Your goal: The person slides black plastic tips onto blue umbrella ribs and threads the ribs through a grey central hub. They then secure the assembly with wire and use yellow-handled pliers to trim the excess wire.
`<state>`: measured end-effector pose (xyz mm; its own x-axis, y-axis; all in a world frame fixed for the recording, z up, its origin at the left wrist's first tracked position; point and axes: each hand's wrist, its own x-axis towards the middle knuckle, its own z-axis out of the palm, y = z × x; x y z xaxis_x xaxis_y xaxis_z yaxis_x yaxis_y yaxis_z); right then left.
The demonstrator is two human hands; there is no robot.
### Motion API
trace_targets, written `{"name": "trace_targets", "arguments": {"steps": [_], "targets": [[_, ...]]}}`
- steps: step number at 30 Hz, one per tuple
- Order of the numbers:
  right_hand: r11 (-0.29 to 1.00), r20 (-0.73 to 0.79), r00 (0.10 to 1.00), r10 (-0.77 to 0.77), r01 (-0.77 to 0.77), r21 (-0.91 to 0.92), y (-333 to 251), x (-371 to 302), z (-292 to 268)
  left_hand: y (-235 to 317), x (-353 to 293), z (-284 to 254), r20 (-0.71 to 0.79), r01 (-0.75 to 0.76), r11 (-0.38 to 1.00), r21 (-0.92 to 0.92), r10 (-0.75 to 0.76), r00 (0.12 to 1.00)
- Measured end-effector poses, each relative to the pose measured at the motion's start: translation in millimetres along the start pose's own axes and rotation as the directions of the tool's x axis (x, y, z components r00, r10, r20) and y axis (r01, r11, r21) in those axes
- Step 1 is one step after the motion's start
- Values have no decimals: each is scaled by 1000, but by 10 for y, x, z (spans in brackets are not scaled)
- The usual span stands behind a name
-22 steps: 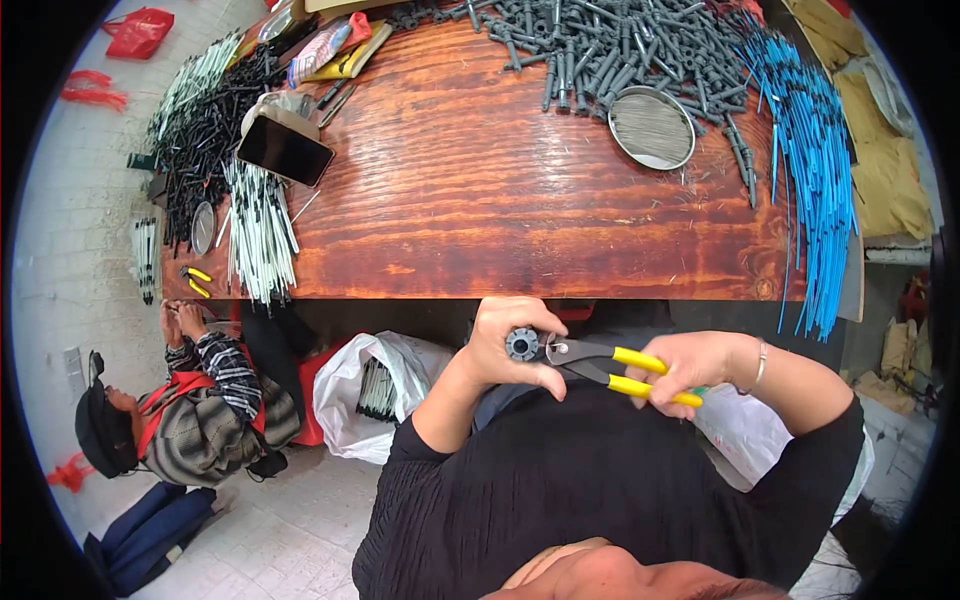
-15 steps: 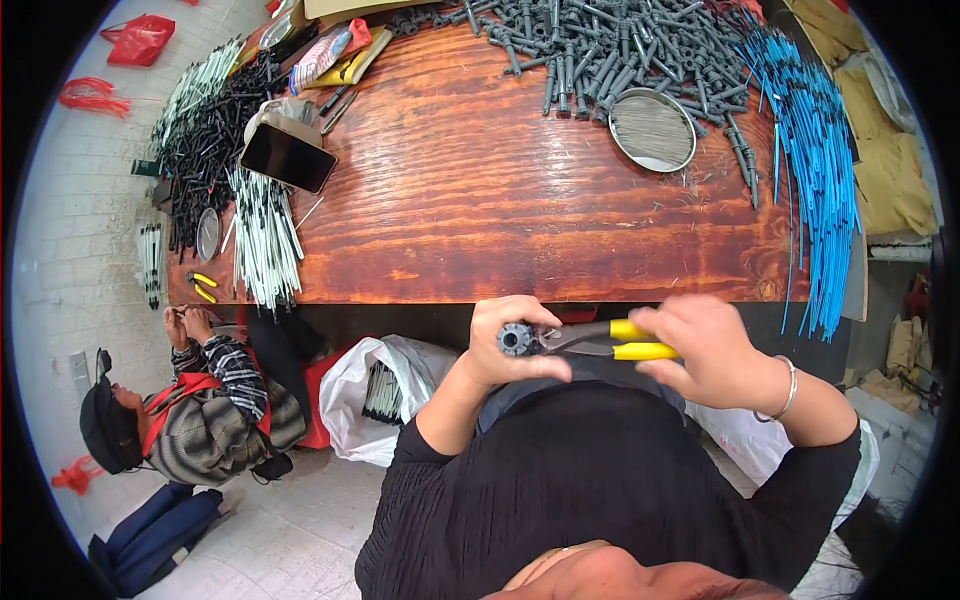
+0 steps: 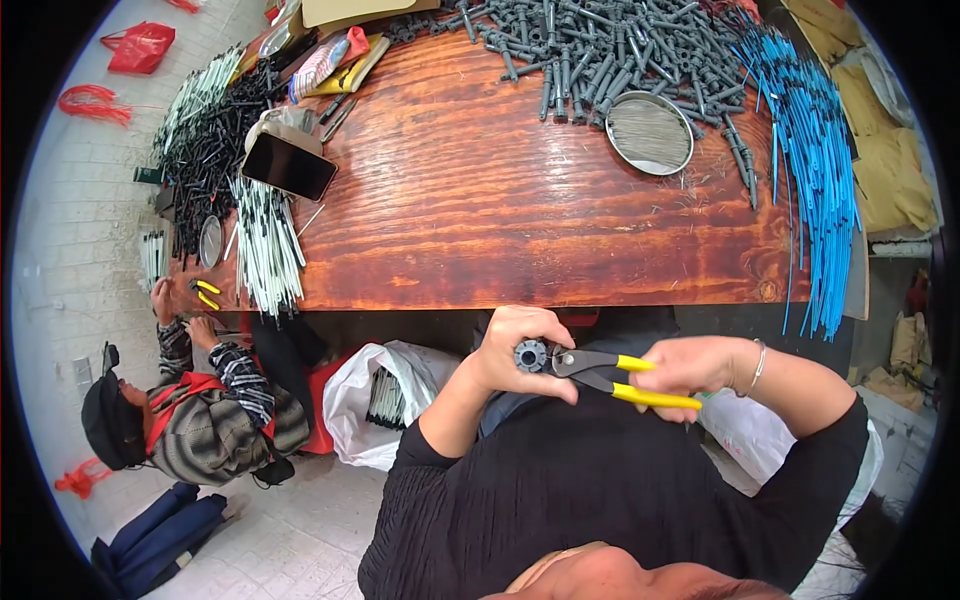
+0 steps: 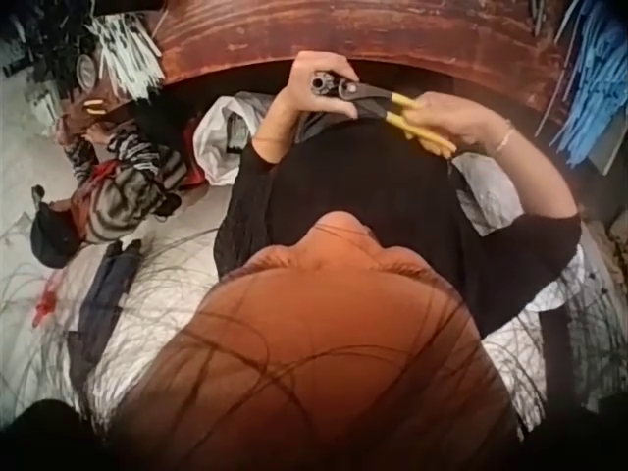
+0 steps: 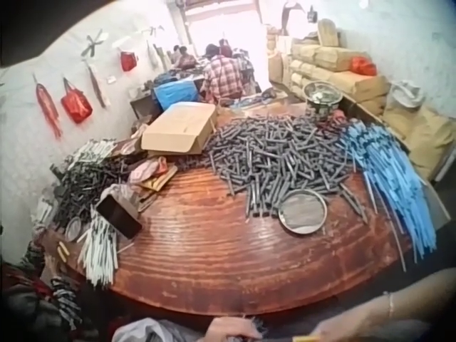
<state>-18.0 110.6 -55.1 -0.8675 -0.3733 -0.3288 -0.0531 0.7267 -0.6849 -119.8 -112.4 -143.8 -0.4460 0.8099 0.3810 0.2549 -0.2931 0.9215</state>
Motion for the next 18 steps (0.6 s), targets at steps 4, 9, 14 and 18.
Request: {"name": "trace_targets", "arguments": {"steps": [4, 9, 14, 18], "targets": [[934, 343, 931, 127, -228, 274, 61, 4, 53, 13, 12, 63, -174, -2, 994, 110, 21, 984], [993, -152, 988, 23, -40, -112, 196, -57, 188, -7, 2, 148, -203, 114, 986, 121, -88, 975], [998, 33, 999, 42, -44, 43, 174, -75, 104, -48, -28, 153, -204, 111, 989, 95, -90, 975], [998, 9, 999, 52, -52, -25, 187, -66, 130, -35, -40, 169, -194, 112, 989, 101, -90, 977]]}}
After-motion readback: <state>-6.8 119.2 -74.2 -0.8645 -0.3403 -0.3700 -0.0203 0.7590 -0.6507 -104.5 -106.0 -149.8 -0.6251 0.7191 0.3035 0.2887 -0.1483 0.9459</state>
